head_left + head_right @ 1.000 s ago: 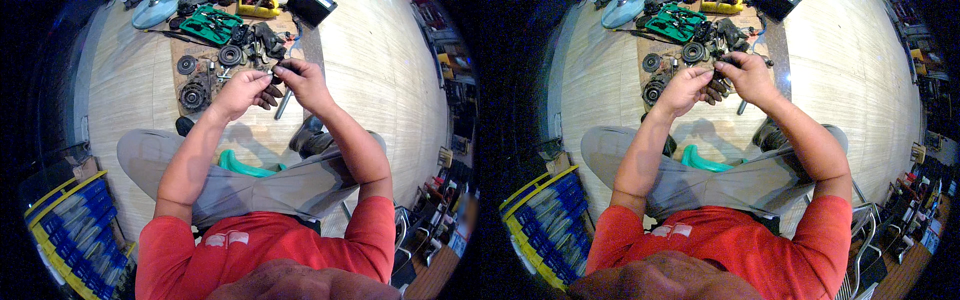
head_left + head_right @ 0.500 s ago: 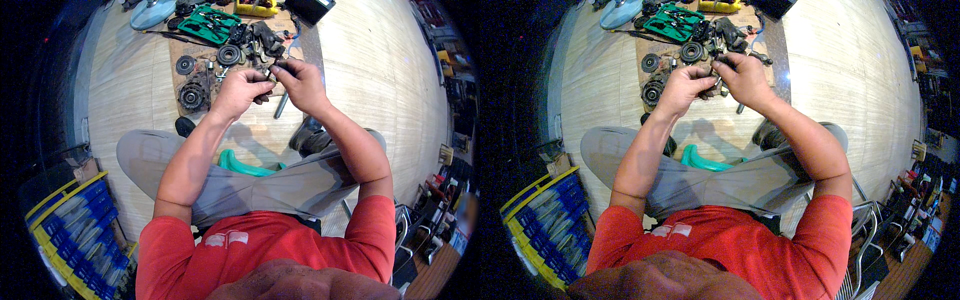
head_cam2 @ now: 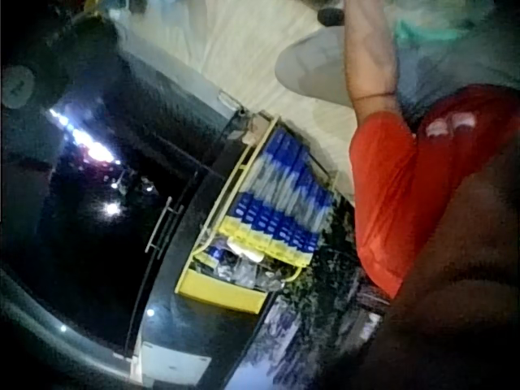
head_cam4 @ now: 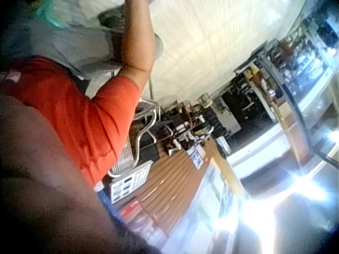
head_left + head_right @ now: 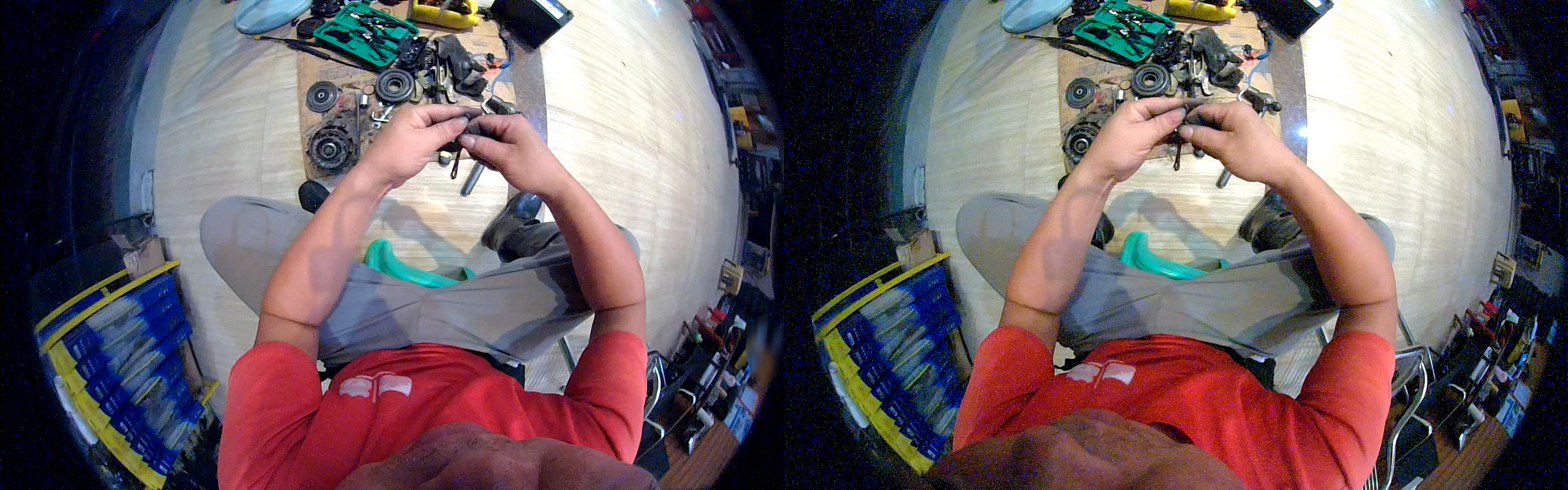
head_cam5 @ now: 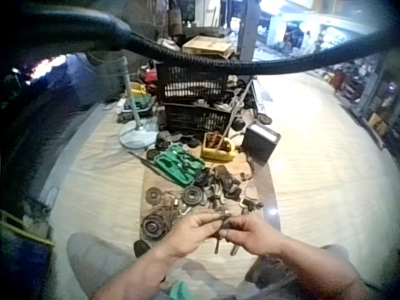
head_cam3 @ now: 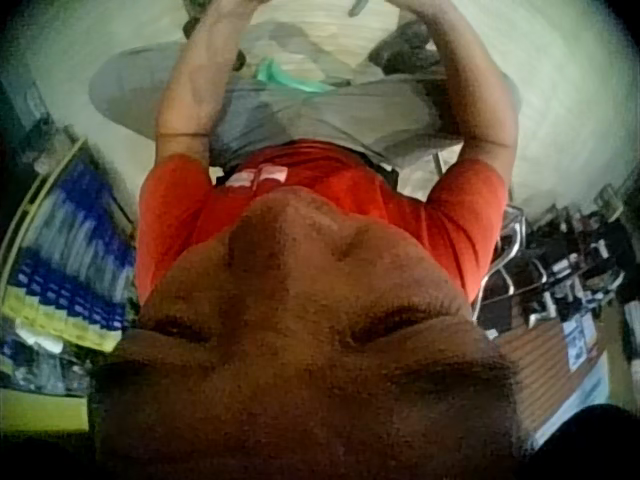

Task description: The person fits mechanical gears and small metal components together by hand. They pick up a shaft and attach a small piece to a gear while sitting near a collection of parts on the floor.

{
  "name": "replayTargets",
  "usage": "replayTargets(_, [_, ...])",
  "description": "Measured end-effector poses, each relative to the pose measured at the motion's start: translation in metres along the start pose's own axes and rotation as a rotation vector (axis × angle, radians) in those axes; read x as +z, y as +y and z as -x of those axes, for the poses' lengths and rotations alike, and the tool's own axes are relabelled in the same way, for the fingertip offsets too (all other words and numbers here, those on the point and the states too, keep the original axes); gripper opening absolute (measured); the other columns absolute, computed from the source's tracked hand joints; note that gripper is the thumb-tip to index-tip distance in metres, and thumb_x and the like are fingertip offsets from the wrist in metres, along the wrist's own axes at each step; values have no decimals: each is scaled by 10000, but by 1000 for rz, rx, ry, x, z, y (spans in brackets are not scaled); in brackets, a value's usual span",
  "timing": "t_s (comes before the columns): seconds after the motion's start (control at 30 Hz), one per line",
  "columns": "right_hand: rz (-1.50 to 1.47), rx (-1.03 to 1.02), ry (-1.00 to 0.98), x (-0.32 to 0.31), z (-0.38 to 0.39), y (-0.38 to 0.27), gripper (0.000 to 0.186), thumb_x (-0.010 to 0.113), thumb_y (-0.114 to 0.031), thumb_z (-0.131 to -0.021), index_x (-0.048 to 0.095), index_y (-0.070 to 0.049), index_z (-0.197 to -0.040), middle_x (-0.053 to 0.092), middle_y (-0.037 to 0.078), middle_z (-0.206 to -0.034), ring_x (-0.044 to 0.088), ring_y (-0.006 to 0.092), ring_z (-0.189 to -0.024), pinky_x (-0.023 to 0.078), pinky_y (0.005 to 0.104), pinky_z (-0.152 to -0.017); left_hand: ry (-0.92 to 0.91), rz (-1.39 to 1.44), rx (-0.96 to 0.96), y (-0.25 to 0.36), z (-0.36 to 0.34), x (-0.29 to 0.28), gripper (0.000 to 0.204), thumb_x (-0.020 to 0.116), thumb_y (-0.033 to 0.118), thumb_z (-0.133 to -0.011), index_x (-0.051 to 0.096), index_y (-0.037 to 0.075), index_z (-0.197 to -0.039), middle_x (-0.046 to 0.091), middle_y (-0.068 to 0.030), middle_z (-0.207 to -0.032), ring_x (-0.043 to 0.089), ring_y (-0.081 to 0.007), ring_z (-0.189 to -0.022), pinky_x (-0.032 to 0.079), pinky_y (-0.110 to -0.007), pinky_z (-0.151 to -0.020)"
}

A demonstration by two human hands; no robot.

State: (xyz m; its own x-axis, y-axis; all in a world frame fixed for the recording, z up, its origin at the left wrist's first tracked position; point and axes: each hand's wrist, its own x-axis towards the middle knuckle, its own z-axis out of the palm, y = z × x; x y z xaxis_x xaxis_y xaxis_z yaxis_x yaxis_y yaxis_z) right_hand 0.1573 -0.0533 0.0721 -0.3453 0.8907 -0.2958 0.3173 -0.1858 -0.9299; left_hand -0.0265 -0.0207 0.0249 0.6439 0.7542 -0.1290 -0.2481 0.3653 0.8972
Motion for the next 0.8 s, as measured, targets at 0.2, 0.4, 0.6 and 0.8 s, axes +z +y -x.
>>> replayTargets(0.2, [-126, 48, -20, 4, 2, -3, 154, 609, -192, -910, 638, -44, -883, 463, -75, -628, 372, 23, -549, 298, 197, -482, 36, 85, 49, 1, 1, -1, 215, 606, 59, -884, 642, -23, -1079, 670, -57, -956, 615, -110, -860, 491, -235, -795])
replayTargets(0.4, [21, 1, 13, 2, -1, -3, 162, 631, -177, -887, 658, -19, -865, 513, -48, -648, 432, 39, -592, 359, 217, -520, 104, 32, 97, 1, 2, -2, 143, 652, 61, -851, 660, -18, -969, 666, -50, -891, 600, -100, -809, 481, -232, -754])
replayTargets(0.6, [201, -79, 78, 5, -1, -3, 200, 645, -161, -868, 666, 30, -927, 596, 9, -694, 511, 75, -660, 447, 266, -603, 226, -80, 64, 2, 4, 1, 150, 676, 73, -831, 662, -18, -950, 663, -47, -868, 596, -98, -794, 477, -230, -737])
replayTargets(0.8, [370, -177, 126, 6, -1, 3, 201, 651, -156, -854, 662, 37, -911, 618, 65, -668, 538, 105, -623, 461, 297, -588, 193, -110, 86, 2, 3, 5, 165, 666, 87, -842, 665, -14, -973, 666, -42, -881, 596, -96, -793, 478, -229, -738])
